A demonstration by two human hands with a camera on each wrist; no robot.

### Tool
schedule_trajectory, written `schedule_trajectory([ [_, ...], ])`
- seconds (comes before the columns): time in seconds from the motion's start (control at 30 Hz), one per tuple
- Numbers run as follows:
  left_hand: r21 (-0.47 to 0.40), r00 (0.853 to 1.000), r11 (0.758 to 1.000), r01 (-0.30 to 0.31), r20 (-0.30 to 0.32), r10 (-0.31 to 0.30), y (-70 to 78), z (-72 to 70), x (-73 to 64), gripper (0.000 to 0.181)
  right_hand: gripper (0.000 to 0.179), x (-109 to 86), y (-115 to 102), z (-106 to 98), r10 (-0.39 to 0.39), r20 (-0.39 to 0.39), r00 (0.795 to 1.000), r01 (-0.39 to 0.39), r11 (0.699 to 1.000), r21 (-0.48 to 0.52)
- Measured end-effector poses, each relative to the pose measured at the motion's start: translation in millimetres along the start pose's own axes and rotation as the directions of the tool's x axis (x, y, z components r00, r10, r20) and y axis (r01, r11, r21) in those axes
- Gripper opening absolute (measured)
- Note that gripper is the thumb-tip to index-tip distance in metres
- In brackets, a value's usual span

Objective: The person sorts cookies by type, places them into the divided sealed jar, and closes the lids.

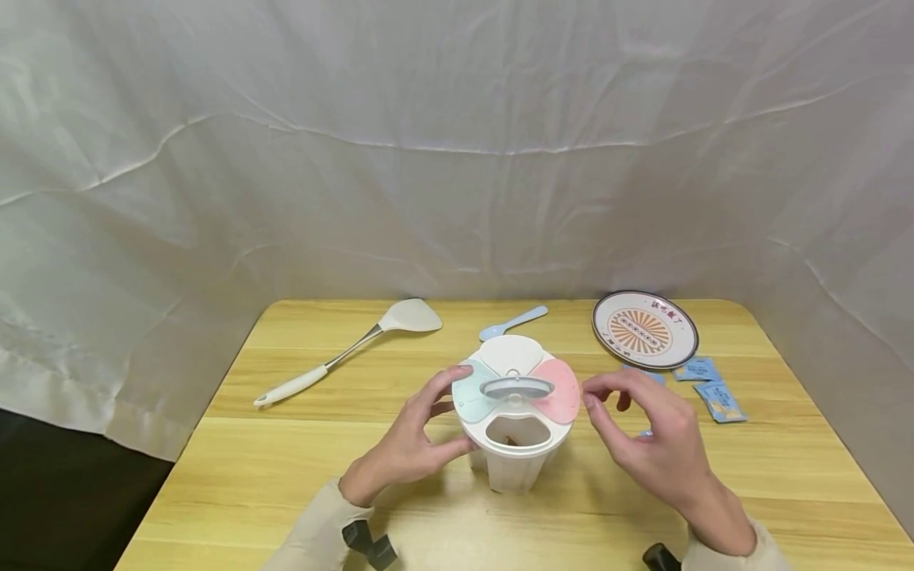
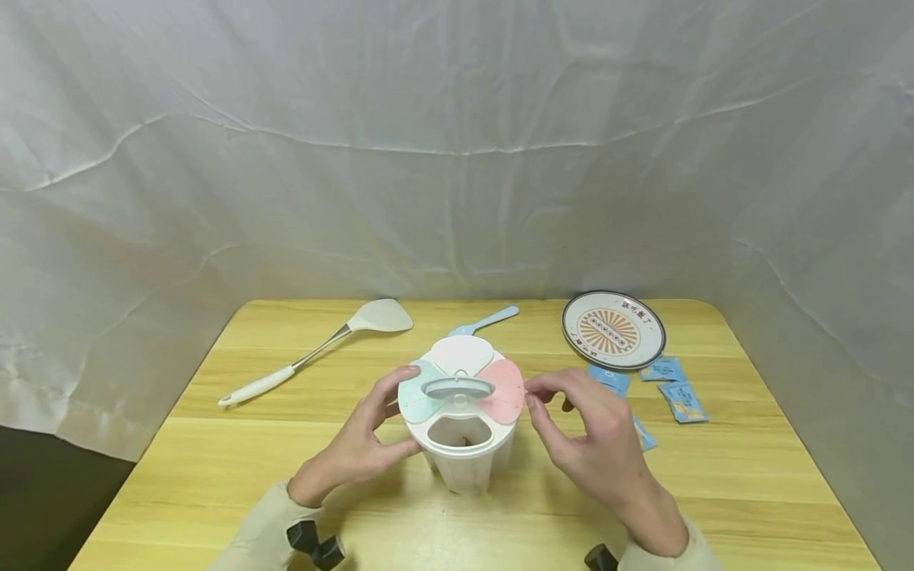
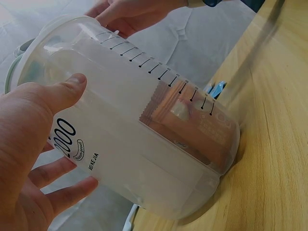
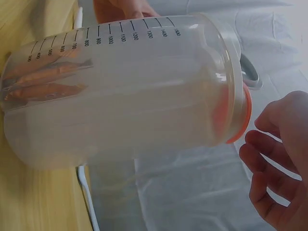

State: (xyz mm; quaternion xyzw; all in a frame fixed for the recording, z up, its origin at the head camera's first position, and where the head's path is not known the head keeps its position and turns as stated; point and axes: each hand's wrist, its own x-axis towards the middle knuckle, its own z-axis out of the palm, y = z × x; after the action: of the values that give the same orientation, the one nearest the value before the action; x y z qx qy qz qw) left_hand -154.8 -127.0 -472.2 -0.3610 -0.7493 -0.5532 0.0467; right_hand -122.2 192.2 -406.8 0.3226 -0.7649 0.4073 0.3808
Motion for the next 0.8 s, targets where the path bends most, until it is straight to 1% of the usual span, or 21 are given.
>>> schedule_trajectory([
  [0.13, 0.001, 1.0, 1.0, 0.005, -0.002, -0.005, -0.2, -0.4, -0.6, 0.09, 0.007, -0.6, 1.7, 0.4, 0.029, 0.012, 1.0, -0.029, 1.0, 0.002],
  [0.23, 0.003, 1.0, 1.0, 0.005, -0.004, -0.005, -0.6, -0.4, -0.8, 0.091, 0.013, 2.5, 0.5, 3.1, 0.03, 0.016, 0.999, -0.03, 0.999, 0.023],
  [0.27, 0.003, 1.0, 1.0, 0.005, -0.005, -0.005, -0.7, -0.4, -0.8, 0.091, 0.016, 4.4, -0.3, 4.3, 0.024, 0.017, 1.0, -0.025, 0.999, 0.032],
  [0.4, 0.003, 1.0, 1.0, 0.001, -0.008, -0.001, -0.9, -0.4, -0.7, 0.091, 0.018, 13.9, -3.7, 12.1, -0.027, 0.007, 1.0, 0.026, 0.995, 0.095],
  [0.53, 0.0, 1.0, 1.0, 0.005, -0.008, -0.005, -0.7, -0.3, -0.5, 0.091, 0.02, 21.5, -7.4, 18.8, -0.068, 0.037, 0.997, 0.062, 0.987, 0.147],
  [0.67, 0.001, 1.0, 1.0, 0.006, -0.008, -0.006, -0.5, -0.3, -0.4, 0.091, 0.019, 23.0, -9.8, 22.4, -0.08, 0.062, 0.995, 0.07, 0.985, 0.159],
  [0.8, 0.004, 1.0, 1.0, -0.005, -0.008, 0.005, -0.2, -0.4, 0.1, 0.091, 0.02, 20.5, -11.8, 22.3, -0.075, 0.065, 0.995, 0.064, 0.986, 0.152],
])
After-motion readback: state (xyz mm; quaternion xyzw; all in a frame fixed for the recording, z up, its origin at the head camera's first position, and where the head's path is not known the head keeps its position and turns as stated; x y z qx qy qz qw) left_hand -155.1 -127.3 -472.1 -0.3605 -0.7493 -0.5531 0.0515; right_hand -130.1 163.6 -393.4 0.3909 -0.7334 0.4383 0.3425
